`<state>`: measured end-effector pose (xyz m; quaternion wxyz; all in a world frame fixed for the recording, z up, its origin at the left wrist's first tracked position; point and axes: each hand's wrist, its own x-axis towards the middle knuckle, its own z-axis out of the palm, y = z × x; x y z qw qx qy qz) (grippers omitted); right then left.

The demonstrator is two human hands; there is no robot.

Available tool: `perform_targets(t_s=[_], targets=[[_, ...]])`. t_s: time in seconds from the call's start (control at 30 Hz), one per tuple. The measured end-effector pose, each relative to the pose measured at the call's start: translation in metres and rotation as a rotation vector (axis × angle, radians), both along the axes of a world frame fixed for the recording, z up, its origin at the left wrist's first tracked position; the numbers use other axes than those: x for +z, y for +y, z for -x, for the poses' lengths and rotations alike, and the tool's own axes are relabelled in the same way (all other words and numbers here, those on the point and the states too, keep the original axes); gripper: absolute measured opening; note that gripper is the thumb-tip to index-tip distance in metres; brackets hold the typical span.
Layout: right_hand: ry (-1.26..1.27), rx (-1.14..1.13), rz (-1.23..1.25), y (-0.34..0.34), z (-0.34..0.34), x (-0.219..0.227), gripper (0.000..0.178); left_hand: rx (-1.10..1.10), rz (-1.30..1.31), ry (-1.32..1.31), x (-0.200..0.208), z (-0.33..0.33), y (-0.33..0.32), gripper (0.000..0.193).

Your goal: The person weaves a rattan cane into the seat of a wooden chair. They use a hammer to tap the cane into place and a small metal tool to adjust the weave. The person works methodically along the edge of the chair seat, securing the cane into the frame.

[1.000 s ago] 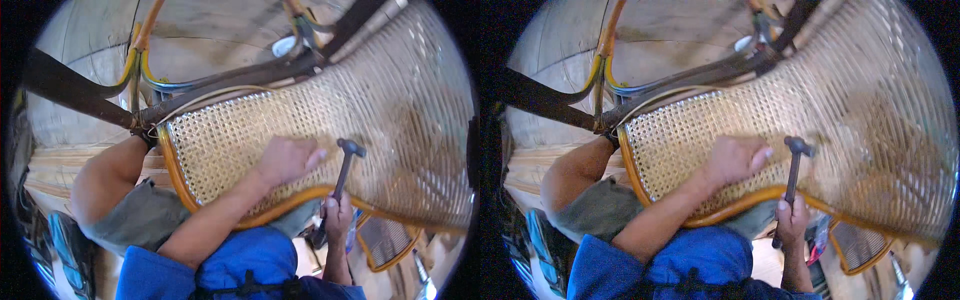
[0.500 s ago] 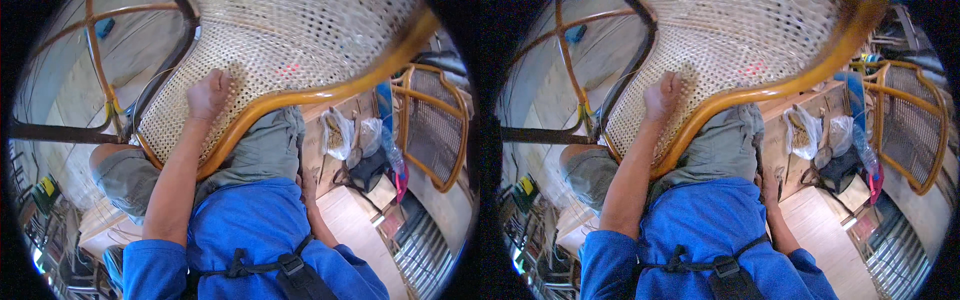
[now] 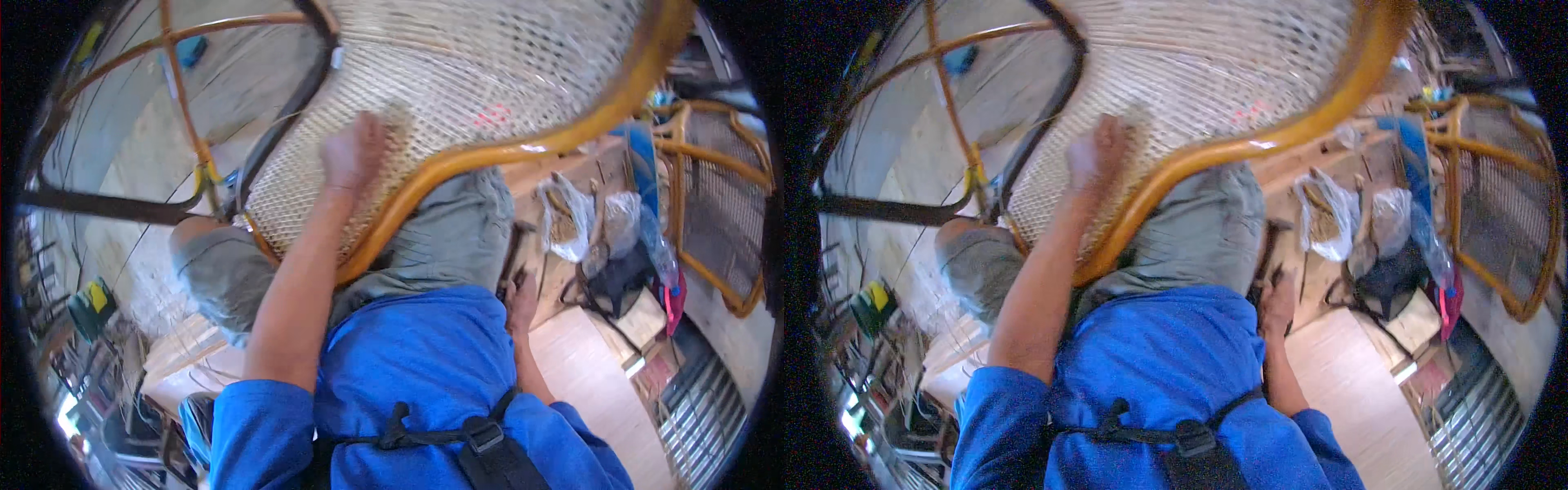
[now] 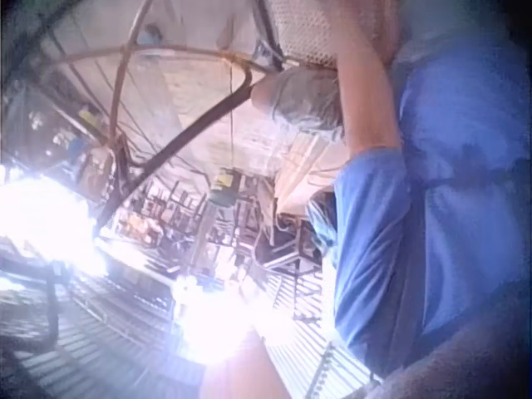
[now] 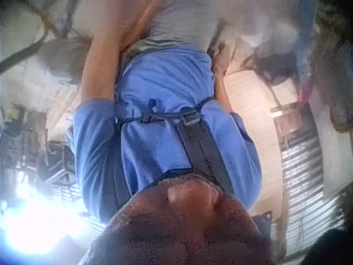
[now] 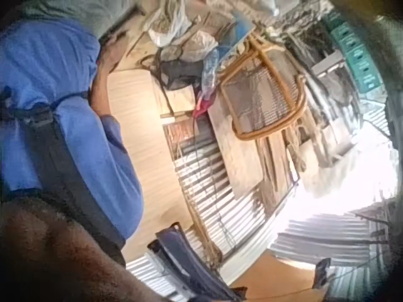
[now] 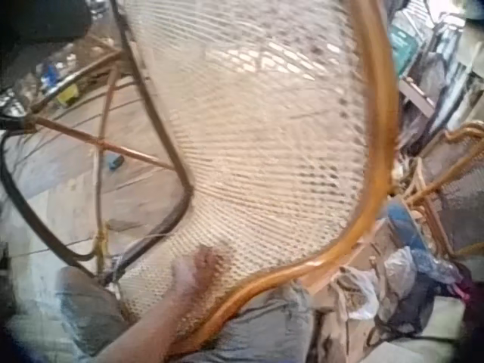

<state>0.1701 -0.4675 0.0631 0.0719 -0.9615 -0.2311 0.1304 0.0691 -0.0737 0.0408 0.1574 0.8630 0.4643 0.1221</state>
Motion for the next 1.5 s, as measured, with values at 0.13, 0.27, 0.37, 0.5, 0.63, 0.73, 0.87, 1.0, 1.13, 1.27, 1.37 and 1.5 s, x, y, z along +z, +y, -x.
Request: perform_targets(t_s=[0.13,0.27,0.37,0.5,0.63,0.73,0.87,1.0,1.13,1.27,1.37,1.5], targets=[[0.326,-0.108,-0.11,-0.004,-0.005,0.002,0.019,0.016,0.19,-0.233,0.006,0.006,0.001,0.029],[-0.178,0.127,-0.322,0.018,-0.019,0.04,0.018,0.098,0.339,-0.3,0.018,0.006,0.002,0.028],[0.186,-0.011,-0.235,0.133,-0.04,0.131,0.023,0.102,0.39,-0.374,0.017,0.007,0.001,0.028],[0.384,0.401,-0.044,0.287,-0.054,0.153,0.031,0.168,0.436,-0.5,0.018,0.009,0.004,0.032],[0.183,1.073,0.273,0.428,-0.035,0.095,0.034,0.351,0.601,-0.736,0.012,0.016,0.01,0.033],[-0.039,1.341,0.574,0.492,-0.021,0.053,0.032,0.282,0.687,-0.695,0.019,0.017,0.016,0.032],[-0.151,1.454,0.635,0.524,-0.016,0.019,0.028,0.321,0.722,-0.766,0.022,0.022,0.02,0.032],[-0.204,1.527,0.7,0.537,-0.014,0.008,0.029,0.317,0.748,-0.798,0.02,0.027,0.023,0.03],[-0.226,1.526,0.768,0.546,-0.008,0.013,0.025,0.329,0.722,-0.858,0.016,0.024,0.022,0.028],[-0.105,1.465,0.739,0.551,-0.008,0.017,0.023,0.317,0.733,-0.847,0.016,0.023,0.024,0.027],[-0.078,1.448,0.763,0.553,-0.007,0.017,0.024,0.327,0.721,-0.85,0.015,0.021,0.023,0.027],[-0.042,1.467,0.766,0.553,-0.011,0.017,0.026,0.316,0.766,-0.829,0.018,0.025,0.025,0.03]])
